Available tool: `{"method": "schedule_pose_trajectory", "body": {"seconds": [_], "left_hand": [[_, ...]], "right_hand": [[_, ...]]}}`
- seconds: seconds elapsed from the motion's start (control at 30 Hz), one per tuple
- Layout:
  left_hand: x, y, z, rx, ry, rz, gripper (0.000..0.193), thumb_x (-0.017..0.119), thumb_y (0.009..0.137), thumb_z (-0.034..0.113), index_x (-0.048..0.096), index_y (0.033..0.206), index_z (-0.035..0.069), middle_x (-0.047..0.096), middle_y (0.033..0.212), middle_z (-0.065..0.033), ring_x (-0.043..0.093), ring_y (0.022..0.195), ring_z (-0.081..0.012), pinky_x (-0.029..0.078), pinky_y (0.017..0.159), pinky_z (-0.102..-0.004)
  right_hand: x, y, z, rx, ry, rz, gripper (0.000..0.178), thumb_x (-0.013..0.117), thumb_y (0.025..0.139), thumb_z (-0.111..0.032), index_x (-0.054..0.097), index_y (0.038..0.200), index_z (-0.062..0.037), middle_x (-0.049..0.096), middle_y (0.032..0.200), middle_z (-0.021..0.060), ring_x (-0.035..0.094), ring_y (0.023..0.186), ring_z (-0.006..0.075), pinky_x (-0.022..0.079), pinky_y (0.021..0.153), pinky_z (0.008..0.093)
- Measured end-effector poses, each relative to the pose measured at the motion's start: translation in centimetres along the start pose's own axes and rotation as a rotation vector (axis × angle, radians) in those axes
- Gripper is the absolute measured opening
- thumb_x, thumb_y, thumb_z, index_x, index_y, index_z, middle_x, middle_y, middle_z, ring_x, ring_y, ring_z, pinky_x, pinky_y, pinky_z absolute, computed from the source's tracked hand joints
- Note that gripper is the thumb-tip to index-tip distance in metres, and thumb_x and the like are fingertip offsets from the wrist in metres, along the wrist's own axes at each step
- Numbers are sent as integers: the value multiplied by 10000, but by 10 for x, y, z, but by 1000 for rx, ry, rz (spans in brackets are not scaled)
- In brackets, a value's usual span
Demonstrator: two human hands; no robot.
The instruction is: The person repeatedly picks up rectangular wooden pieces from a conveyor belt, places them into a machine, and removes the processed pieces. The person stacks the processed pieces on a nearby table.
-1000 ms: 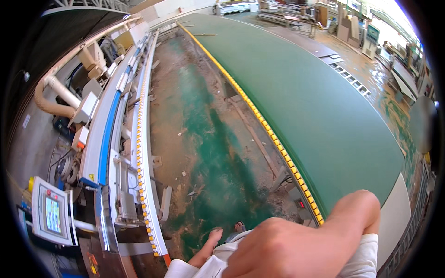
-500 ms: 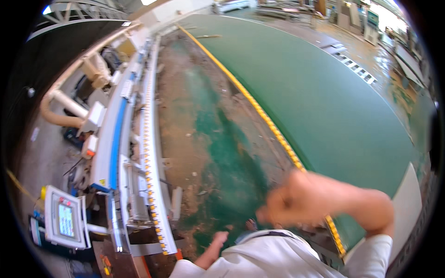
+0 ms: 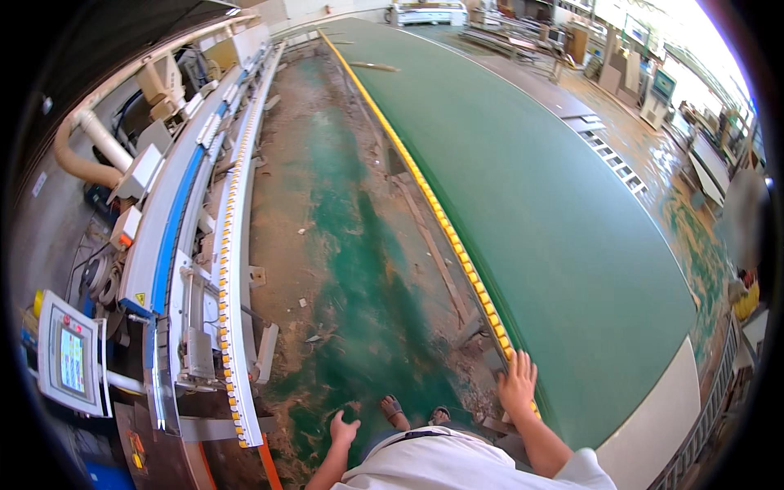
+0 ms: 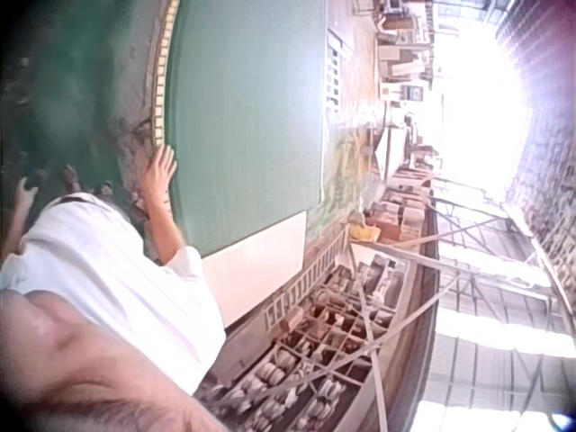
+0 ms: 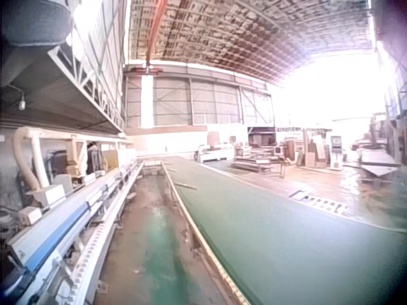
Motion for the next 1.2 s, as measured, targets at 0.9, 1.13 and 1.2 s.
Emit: {"method": "schedule_pose_trajectory", "body": {"seconds": [0.9,1.13,1.2], "left_hand": [[-31,89,-35,-683,-618,-462,573,790,784,338,651,1205,-26,742,990,-158,728,854,-236,563,828,-362],[-36,70,-45,-401,31,-517,432,774,833,293,710,1102,-39,739,987,-151,719,827,-216,579,725,-339],[-58,58,-6,-584,-153,-586,460,736,868,398,740,1106,5,732,1074,-185,705,965,-221,542,898,-358]], "right_hand": [[-8,-12,-15,103,-129,-2,694,605,849,-178,367,1487,-46,442,1468,190,393,1392,357,291,1163,497],[4,-18,8,83,-133,85,686,624,821,-185,412,1457,-41,475,1421,194,432,1352,368,318,1137,499],[2,-17,7,91,-129,101,677,633,823,-207,429,1447,-41,490,1411,191,446,1342,364,331,1124,504]]}}
Point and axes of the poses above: each hand's wrist, its own y-axis towards the middle knuckle, its own x-axis out of the palm, z = x × y, the point moved 1 cm from there along y, towards the middle knuckle
